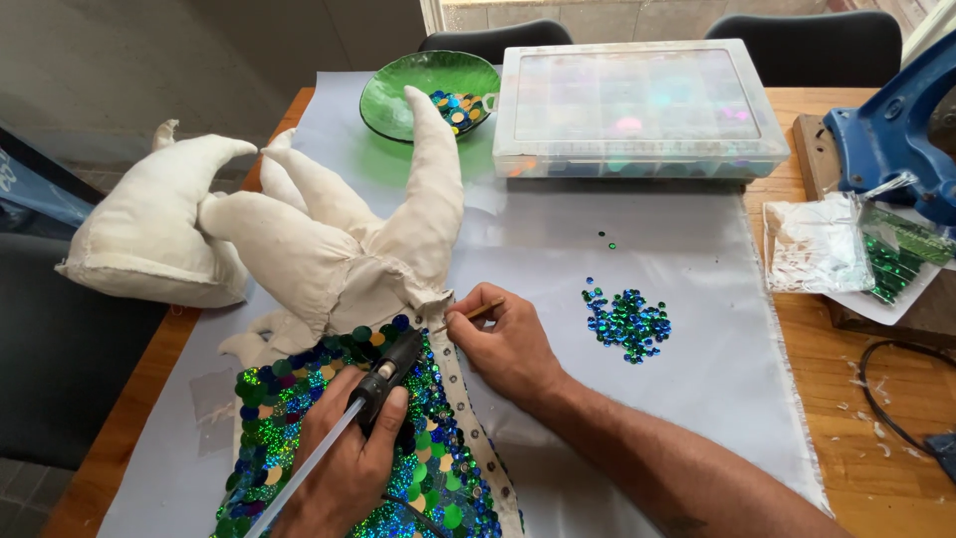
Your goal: Applying sequins to a fabric object using a glue gun and a placement tool
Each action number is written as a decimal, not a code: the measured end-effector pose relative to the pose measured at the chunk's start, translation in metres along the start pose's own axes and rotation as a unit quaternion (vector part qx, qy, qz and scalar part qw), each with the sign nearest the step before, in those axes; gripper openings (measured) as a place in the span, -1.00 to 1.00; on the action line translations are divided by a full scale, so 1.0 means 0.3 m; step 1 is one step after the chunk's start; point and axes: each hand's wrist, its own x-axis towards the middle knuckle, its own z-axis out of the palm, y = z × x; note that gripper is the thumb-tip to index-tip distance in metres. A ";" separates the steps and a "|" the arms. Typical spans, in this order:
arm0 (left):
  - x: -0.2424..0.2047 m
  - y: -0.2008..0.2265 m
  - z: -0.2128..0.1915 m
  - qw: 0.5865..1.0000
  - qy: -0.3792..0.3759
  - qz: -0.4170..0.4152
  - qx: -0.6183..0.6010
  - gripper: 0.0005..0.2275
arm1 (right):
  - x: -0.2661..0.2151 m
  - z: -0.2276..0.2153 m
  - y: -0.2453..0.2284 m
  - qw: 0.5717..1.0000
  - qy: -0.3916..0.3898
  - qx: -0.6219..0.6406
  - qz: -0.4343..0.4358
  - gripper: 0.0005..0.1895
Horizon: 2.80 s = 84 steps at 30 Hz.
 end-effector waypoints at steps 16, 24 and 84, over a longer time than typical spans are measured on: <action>-0.004 -0.015 0.003 0.999 0.023 0.026 -0.018 -0.65 | 0.008 0.013 0.022 0.999 -0.031 0.027 -0.005 -0.93; -0.019 -0.001 -0.019 0.992 0.050 -0.009 -0.118 -0.69 | 0.006 0.006 0.005 1.000 -0.025 0.015 -0.006 -0.93; -0.050 -0.006 -0.047 0.985 0.052 -0.004 -0.164 -0.63 | 0.077 -0.535 0.042 0.967 0.080 -0.240 -0.026 -0.87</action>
